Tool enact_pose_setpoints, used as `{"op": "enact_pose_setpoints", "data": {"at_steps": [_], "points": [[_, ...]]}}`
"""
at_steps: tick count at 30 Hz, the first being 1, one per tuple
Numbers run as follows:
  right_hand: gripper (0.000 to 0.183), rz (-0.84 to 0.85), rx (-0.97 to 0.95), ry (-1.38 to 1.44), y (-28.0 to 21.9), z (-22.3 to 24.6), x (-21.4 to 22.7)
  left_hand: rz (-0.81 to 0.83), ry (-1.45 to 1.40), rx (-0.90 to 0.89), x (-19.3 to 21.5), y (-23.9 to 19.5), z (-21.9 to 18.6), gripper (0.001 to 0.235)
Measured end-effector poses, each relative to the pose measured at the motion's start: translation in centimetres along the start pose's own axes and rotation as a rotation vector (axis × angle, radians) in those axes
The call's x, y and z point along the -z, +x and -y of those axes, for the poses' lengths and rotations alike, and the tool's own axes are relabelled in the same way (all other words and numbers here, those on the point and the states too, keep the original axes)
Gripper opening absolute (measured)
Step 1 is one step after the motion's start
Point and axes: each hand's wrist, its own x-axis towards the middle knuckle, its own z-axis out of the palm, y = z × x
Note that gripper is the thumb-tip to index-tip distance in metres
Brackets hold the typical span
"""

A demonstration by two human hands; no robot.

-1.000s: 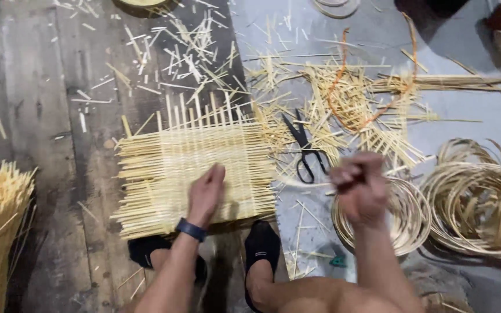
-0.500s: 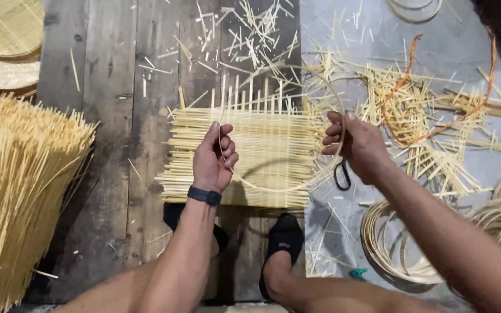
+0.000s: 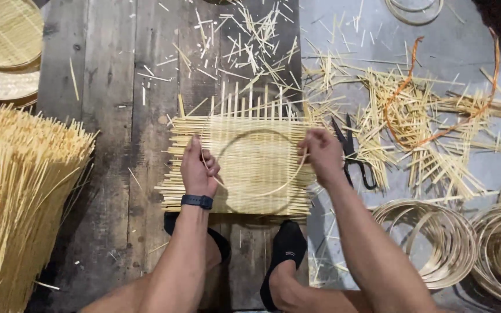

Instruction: The person sits on the floor of a bamboo workshop and assembles round bamboo sieves. They lay a woven bamboo mat over a round wooden mold, fold the mat edges down around the mold, trim excess strips with scissors, and press a bent bamboo rim ring around the edge to hold the mat in place, setting finished sieves aside.

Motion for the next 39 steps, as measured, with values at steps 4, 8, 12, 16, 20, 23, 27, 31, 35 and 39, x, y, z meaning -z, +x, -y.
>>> {"op": "enact_pose_setpoints", "data": {"at_steps": [4, 8, 12, 16, 20, 23, 27, 31, 35, 39], "points": [[0.026, -0.131, 0.071, -0.29, 0.8, -6.0, -0.7, -0.204, 0.769, -0.466, 5.2, 3.8, 2.9, 0.026], [0.027, -0.227, 0.223, -0.515, 0.7, -8.7, -0.9, -0.254, 1.472, -0.748, 5.9, 4.2, 2.1, 0.021], [0.026, -0.292, 0.295, -0.763, 0.4, -8.0, -1.7, -0.215, 1.422, -0.458, 8.7, 6.7, 2.5, 0.024], [0.025, -0.307, 0.254, -0.805, 0.3, -8.1, -0.8, -0.204, 1.362, -0.353, 8.8, 7.2, 1.7, 0.023], [0.024, -0.288, 0.181, -0.774, 0.2, -8.1, -0.5, -0.163, 1.478, -0.334, 9.6, 8.2, 1.5, 0.023], [0.022, -0.281, 0.237, -0.807, 1.0, -8.2, -0.1, -0.169, 1.439, -0.316, 8.2, 8.4, 1.2, 0.022], [0.021, -0.244, 0.319, -0.844, 0.8, -9.1, 0.1, -0.177, 1.519, -0.282, 9.2, 8.5, 1.1, 0.021], [0.021, -0.276, 0.296, -0.804, 0.3, -8.4, -0.2, -0.118, 1.393, -0.294, 9.3, 8.7, 1.0, 0.02], [0.023, -0.297, 0.246, -0.782, 0.7, -8.8, 0.2, -0.074, 1.332, -0.157, 9.0, 9.3, 0.9, 0.017], [0.023, -0.293, 0.22, -0.771, 2.1, -9.6, 1.1, -0.08, 1.325, -0.191, 8.5, 9.3, 1.0, 0.021]]}}
